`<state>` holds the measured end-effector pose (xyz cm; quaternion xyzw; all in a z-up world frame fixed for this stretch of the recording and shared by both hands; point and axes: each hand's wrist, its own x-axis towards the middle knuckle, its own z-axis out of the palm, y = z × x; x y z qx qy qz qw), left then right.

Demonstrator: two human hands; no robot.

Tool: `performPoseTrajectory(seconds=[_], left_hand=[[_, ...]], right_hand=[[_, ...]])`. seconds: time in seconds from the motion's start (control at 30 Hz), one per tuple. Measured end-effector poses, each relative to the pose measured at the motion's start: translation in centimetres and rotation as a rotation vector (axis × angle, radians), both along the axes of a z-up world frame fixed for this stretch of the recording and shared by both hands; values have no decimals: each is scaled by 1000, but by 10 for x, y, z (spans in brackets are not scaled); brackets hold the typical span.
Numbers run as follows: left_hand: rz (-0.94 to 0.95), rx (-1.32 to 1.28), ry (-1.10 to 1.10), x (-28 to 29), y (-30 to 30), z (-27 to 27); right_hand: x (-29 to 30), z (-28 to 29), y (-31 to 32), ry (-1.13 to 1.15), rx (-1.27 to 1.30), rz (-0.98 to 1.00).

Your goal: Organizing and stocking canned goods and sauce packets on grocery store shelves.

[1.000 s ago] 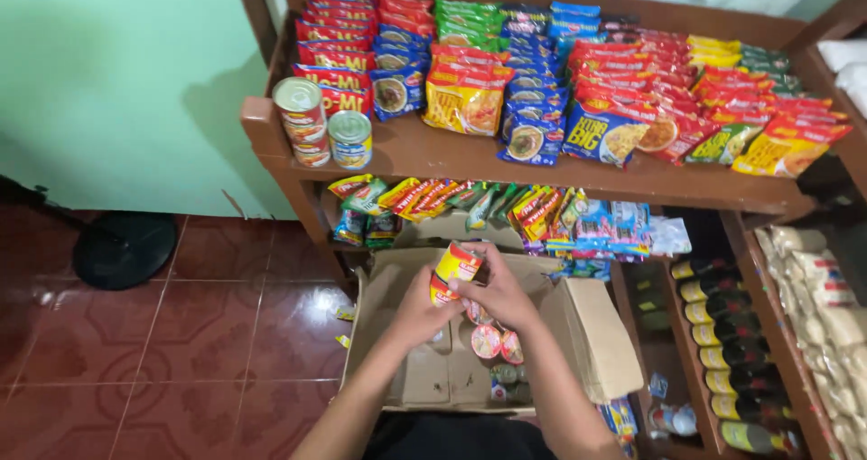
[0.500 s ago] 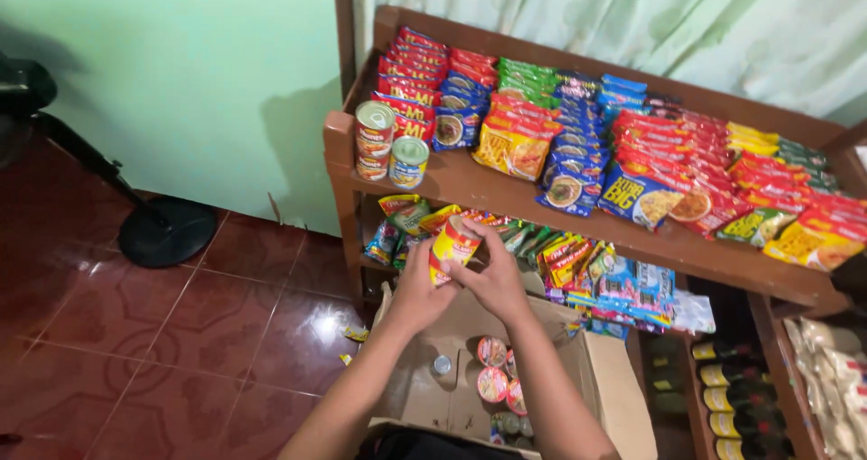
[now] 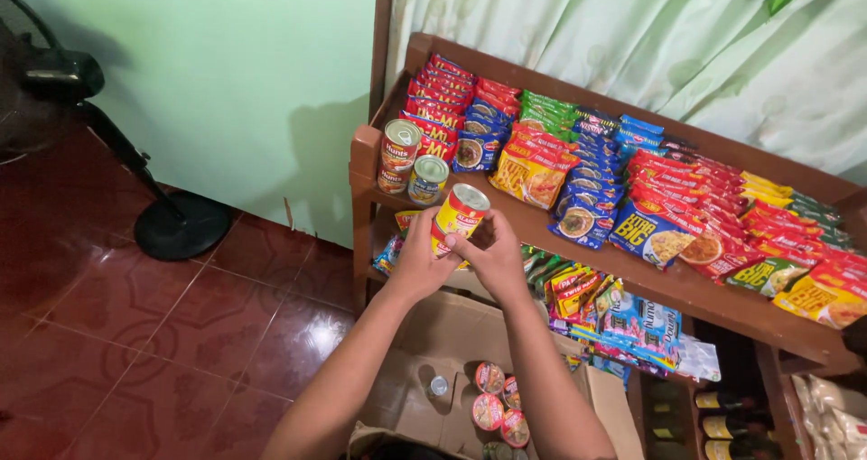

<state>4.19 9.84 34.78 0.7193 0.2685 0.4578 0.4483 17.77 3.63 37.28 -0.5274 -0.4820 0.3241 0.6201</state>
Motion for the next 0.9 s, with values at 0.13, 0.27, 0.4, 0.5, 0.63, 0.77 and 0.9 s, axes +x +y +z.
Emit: performPoseTrajectory(seconds=[0.13,0.27,0.4,0.5,0.63,0.77,0.9], left_hand=[[43,72,13,4,7,-4],[73,103,-68,8,11,-10],[189,222,-102,22,25,-18],[509,473,-1,26,32,3],[427,224,-74,26,47,28],[234,93,-98,28,78,21],[256,143,-77,34,94,8]], right_hand=[[0,7,5,-48,-19,-14],[2,9,12,-91,-8,-10],[1,17,29,-204,23,-88],[5,16,44,-218,34,-145],[9,27,69,-273,78,-187],[24,25,103,-371,128,-215],[32,16,129,-360,146,-179]])
